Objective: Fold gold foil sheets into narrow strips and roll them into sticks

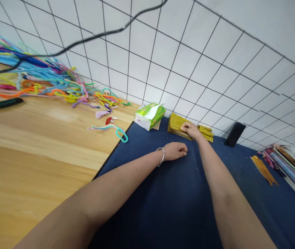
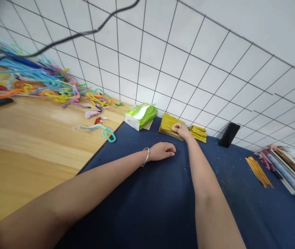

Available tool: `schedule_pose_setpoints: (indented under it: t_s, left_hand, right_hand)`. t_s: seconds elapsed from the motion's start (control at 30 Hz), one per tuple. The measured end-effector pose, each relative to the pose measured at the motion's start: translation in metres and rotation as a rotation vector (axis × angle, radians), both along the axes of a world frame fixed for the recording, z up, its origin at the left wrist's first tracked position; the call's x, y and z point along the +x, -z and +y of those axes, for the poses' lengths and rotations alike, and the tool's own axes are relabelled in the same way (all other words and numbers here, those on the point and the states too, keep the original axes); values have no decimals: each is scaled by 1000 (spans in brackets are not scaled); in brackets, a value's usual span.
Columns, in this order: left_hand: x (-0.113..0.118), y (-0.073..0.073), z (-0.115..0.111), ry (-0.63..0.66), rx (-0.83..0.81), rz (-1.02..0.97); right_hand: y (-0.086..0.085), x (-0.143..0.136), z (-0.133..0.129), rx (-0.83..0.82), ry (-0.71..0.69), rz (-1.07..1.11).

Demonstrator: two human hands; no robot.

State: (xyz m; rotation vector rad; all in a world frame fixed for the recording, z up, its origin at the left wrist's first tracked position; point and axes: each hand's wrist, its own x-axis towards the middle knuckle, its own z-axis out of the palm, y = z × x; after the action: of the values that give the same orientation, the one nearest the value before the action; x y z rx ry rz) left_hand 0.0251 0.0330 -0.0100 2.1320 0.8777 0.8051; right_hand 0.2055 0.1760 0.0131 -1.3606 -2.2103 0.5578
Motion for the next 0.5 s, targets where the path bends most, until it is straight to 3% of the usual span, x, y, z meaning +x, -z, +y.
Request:
schedule_pose_setpoints:
  t_s: [0.2,0.5]
  left_hand:
    - [0,0,1,4,-1,6]
    - [-1,0,1,12,-15,8]
  right_hand:
    - [-10,-2,-5,3,-40,2]
    - [10,-17,0,-10,-69,22]
